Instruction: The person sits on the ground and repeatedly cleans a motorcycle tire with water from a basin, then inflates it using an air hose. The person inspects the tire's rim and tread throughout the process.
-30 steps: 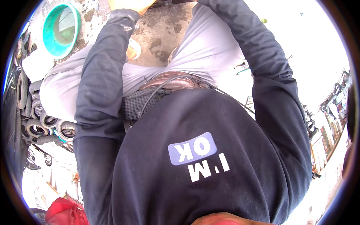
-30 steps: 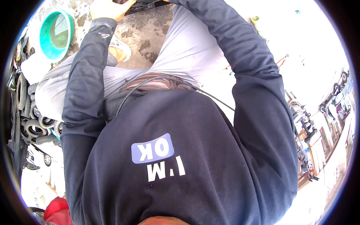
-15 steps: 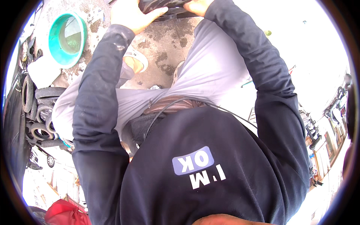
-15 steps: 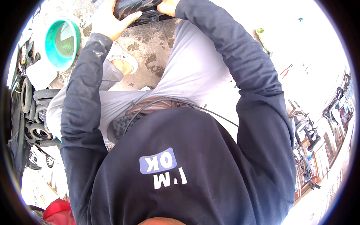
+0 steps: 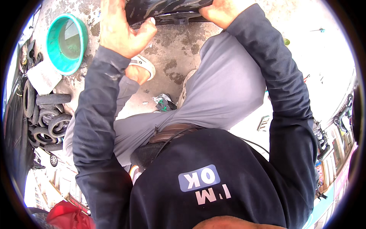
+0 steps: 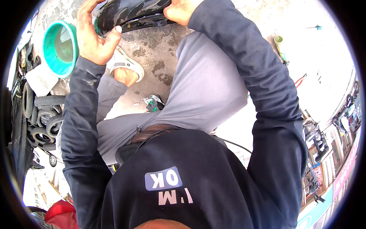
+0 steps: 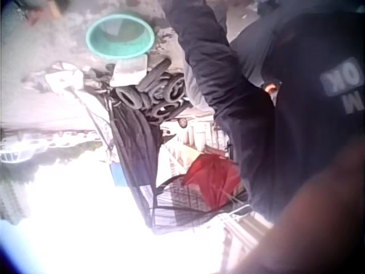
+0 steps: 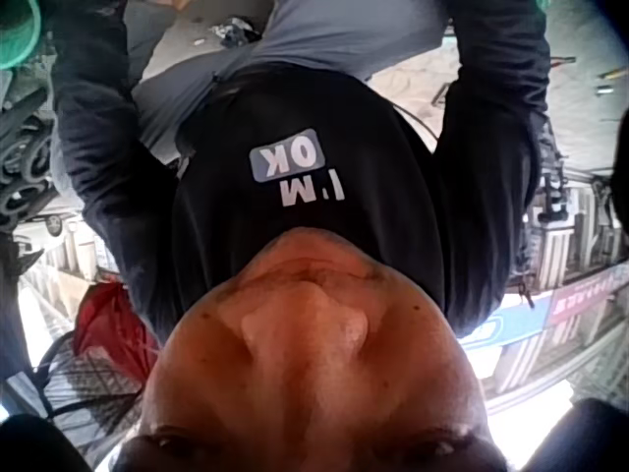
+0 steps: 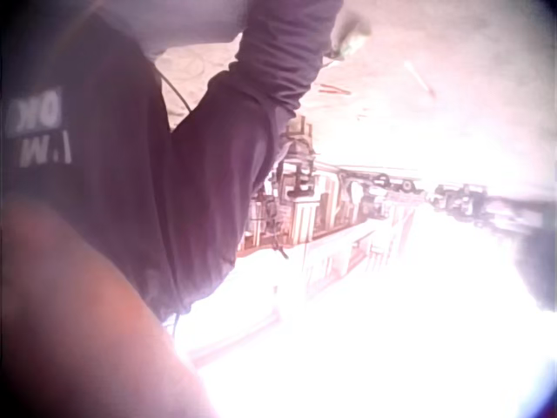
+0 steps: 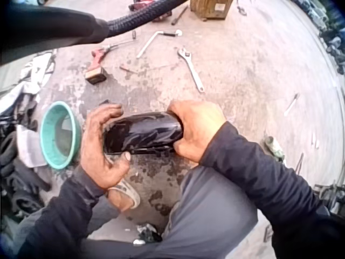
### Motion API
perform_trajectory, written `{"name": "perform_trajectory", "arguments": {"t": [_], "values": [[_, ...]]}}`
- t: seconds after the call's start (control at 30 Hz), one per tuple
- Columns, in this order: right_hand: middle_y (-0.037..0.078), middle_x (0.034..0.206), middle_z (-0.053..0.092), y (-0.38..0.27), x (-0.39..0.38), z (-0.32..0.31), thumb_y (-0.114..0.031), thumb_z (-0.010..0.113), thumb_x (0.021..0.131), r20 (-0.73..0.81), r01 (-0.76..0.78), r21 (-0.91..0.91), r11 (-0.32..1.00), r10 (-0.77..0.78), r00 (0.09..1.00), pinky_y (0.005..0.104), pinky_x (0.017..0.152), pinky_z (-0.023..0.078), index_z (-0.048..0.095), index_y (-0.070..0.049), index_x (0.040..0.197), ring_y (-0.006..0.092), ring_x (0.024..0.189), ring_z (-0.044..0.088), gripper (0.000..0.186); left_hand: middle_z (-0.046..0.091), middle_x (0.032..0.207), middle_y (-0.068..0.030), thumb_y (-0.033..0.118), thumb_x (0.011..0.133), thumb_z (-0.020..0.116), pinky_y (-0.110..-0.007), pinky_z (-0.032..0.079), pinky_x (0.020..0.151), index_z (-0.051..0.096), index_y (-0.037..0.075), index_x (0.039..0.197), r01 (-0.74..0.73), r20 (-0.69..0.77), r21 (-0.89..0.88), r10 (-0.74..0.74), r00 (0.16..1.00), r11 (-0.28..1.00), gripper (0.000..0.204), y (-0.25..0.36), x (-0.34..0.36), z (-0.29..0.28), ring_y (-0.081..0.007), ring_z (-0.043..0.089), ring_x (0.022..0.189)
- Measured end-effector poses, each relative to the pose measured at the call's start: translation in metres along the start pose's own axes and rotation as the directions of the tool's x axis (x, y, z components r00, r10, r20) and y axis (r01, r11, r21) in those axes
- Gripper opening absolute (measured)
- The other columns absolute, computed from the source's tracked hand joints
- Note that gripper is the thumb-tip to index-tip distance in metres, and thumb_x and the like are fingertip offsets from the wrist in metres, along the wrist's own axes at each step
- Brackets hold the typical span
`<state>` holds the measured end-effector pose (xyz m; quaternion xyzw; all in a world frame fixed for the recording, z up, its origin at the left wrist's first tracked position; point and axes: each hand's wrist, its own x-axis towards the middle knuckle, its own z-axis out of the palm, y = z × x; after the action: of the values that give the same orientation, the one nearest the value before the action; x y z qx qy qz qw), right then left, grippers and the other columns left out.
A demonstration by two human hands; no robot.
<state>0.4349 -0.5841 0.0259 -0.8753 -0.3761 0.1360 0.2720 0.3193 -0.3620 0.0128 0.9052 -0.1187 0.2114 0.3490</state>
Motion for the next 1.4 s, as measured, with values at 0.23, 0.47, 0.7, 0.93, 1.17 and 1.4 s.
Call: {"name": "perform_trajectory", "arguments": {"t": [0.23, 0.47, 0.7, 0.93, 1.17, 1.4], "values": [[0.022, 0.082, 0.067, 0.000, 0.004, 0.000, -0.015, 0.070, 0.064, 0.001, -0.066, 0.008, 0.998, 0.066, 0.998, 0.0499, 0.074, 0.053, 0.065, -0.005, 0.087, 0.0435, 0.084, 0.066, 0.025, 0.066, 0.118, -0.0143, 0.008, 0.073, 0.075, -0.039, 0.055, 0.082, 0.066, 0.003, 0.101, 0.112, 0.206, -0.061, -0.097, 0.974, 0.992, 0.030, 0.075, -0.028, 0.040, -0.0311, 0.066, 0.098], [0.022, 0.083, 0.068, -0.011, 0.004, 0.005, -0.017, 0.070, 0.067, -0.004, -0.066, -0.107, 0.992, 0.066, 0.998, 0.0491, 0.076, 0.053, 0.066, -0.003, 0.086, 0.0419, 0.083, 0.067, 0.024, 0.066, 0.123, -0.0088, 0.007, 0.073, 0.073, -0.038, 0.055, 0.082, 0.063, 0.006, 0.089, 0.290, 0.138, 0.153, -0.311, 0.940, 0.945, 0.019, 0.074, -0.037, 0.046, -0.0302, 0.066, 0.101], [0.023, 0.084, 0.068, -0.032, 0.007, 0.012, -0.015, 0.068, 0.067, 0.008, -0.058, -0.116, 0.992, 0.059, 0.998, 0.0479, 0.078, 0.054, 0.066, -0.002, 0.086, 0.0412, 0.086, 0.067, 0.023, 0.067, 0.124, -0.0091, 0.007, 0.076, 0.071, -0.040, 0.052, 0.089, 0.066, 0.007, 0.089, 0.319, -0.045, 0.189, -0.316, 0.948, 0.929, 0.014, 0.071, -0.059, 0.041, -0.0303, 0.066, 0.103], [0.027, 0.087, 0.069, -0.016, 0.025, 0.003, -0.015, 0.066, 0.067, 0.015, -0.265, -0.091, 0.960, 0.268, 0.963, 0.0487, 0.082, 0.054, 0.068, -0.002, 0.095, 0.0439, 0.089, 0.067, 0.031, 0.072, 0.106, -0.0183, 0.004, 0.087, 0.069, -0.037, 0.059, 0.084, 0.066, -0.003, 0.099, 0.801, -0.274, -0.082, -0.786, 0.553, 0.592, 0.014, 0.046, -0.142, -0.042, -0.0273, 0.071, 0.094], [0.028, 0.089, 0.070, -0.042, 0.053, -0.003, -0.017, 0.069, 0.066, 0.045, -0.358, -0.176, 0.917, 0.371, 0.927, 0.0490, 0.081, 0.055, 0.067, 0.002, 0.096, 0.0441, 0.088, 0.068, 0.036, 0.067, 0.110, -0.0328, 0.005, 0.092, 0.062, -0.040, 0.063, 0.086, 0.057, -0.019, 0.102, 0.626, -0.462, -0.334, -0.701, 0.543, 0.705, 0.026, 0.015, -0.033, -0.283, -0.0391, 0.072, 0.097], [0.028, 0.087, 0.070, -0.060, 0.115, 0.031, -0.021, 0.069, 0.067, 0.049, -0.382, -0.243, 0.892, 0.405, 0.913, 0.0467, 0.079, 0.055, 0.072, 0.001, 0.093, 0.0414, 0.086, 0.070, 0.035, 0.071, 0.087, -0.0127, 0.012, 0.087, 0.072, -0.028, 0.056, 0.063, 0.064, -0.006, 0.103, 0.946, -0.360, -0.216, -0.920, 0.151, 0.240, 0.025, -0.306, -0.225, -0.256, -0.0178, 0.071, 0.073]]}}
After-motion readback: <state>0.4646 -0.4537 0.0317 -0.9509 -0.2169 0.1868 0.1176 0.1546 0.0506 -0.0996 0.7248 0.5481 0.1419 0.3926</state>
